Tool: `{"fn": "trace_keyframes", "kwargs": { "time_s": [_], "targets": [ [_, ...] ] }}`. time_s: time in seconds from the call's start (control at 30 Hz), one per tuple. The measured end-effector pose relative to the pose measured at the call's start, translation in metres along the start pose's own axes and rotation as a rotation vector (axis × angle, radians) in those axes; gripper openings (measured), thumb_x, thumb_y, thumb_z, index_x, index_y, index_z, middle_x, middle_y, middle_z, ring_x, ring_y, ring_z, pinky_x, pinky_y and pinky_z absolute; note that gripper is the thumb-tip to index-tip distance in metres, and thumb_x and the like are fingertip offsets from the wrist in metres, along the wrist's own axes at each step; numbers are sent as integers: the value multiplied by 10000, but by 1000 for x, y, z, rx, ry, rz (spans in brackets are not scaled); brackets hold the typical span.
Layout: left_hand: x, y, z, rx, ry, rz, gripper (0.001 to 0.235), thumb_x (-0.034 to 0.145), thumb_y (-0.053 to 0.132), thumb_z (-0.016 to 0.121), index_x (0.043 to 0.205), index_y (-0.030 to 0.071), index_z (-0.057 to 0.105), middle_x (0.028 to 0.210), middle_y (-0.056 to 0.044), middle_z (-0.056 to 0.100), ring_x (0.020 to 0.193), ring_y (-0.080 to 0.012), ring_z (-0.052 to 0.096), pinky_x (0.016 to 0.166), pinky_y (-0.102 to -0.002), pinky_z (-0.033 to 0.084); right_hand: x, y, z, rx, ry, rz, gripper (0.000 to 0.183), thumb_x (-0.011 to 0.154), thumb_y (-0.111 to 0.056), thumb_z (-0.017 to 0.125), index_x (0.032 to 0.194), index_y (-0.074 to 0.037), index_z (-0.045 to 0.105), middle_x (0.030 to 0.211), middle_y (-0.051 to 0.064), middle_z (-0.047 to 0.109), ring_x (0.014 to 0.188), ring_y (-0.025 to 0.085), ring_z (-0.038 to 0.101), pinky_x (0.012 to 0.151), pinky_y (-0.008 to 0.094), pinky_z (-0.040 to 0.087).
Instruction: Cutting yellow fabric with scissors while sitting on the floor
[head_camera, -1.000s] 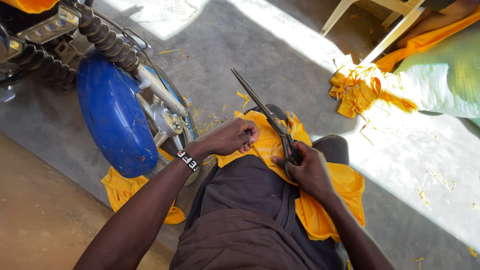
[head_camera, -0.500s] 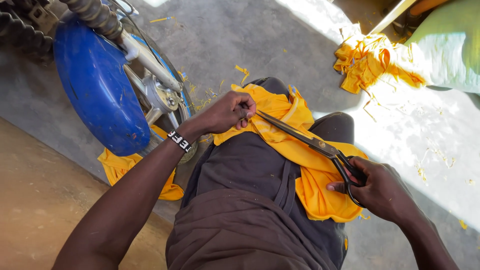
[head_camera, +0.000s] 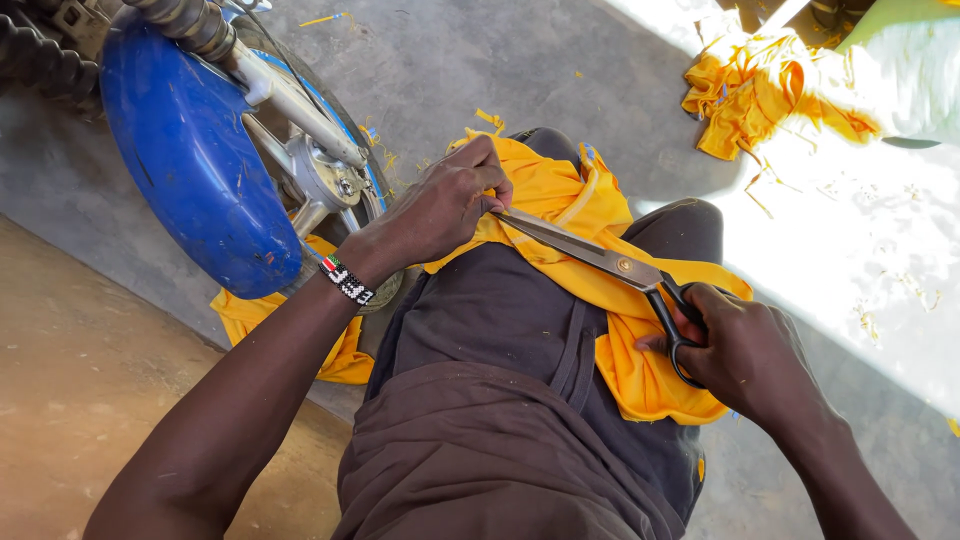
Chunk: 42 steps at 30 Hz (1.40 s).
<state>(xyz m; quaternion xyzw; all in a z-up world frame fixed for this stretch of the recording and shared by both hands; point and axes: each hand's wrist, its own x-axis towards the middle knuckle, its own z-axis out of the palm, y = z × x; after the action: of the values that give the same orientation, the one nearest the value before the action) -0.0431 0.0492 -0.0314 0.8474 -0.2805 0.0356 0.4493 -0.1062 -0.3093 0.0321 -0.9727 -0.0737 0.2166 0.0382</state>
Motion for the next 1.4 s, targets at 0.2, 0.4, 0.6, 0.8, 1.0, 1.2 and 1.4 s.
{"fn": "trace_keyframes", "kwargs": {
  "time_s": [0.2,0.4,0.6,0.8,1.0,1.2,1.4],
  "targets": [
    [0,-5,-4,29,39,55,167,984,1,509,884,83,616,955,-55,551,938,-242,535,835,-381,435,5,6,14,-178,172,-27,399,865,-521,678,813,-184,473,630,60,604,593,393,542,567,466,388],
    [1,-20,2,35,2,-2,132,968,3,546,891,90,608,864,-41,671,791,-242,592,774,-396,448,1,4,5,-15,69,16,409,826,-472,758,774,-162,496,588,-16,565,554,267,429,575,403,390],
    [1,-19,3,2,-9,-70,161,947,-6,517,888,99,623,809,-31,686,699,-235,575,723,-379,434,-1,7,1,32,12,42,440,788,-475,822,798,-149,527,606,3,597,570,265,478,602,391,405],
    [2,-21,3,-21,-2,-56,171,949,-23,514,881,81,631,804,-34,681,703,-215,588,708,-366,440,2,7,2,29,-3,42,409,825,-450,791,808,-143,521,630,50,613,573,301,508,597,415,380],
    [2,-16,1,13,5,53,158,951,-44,493,860,67,560,877,-74,597,799,-252,553,739,-387,421,1,4,-5,-73,12,-9,437,829,-529,721,811,-152,501,601,70,579,582,350,531,596,426,396],
    [2,-8,0,10,-20,20,223,928,-93,473,912,76,617,1012,-65,490,864,-215,552,773,-337,444,9,3,3,-120,17,-9,370,822,-489,715,869,-165,542,692,121,641,627,416,580,595,496,399],
    [0,-13,1,70,46,97,219,902,-98,501,875,97,598,964,-59,487,926,-243,461,839,-371,399,16,8,10,-148,-16,3,307,829,-435,691,876,-177,531,665,105,629,598,369,590,592,476,405]
  ]
}}
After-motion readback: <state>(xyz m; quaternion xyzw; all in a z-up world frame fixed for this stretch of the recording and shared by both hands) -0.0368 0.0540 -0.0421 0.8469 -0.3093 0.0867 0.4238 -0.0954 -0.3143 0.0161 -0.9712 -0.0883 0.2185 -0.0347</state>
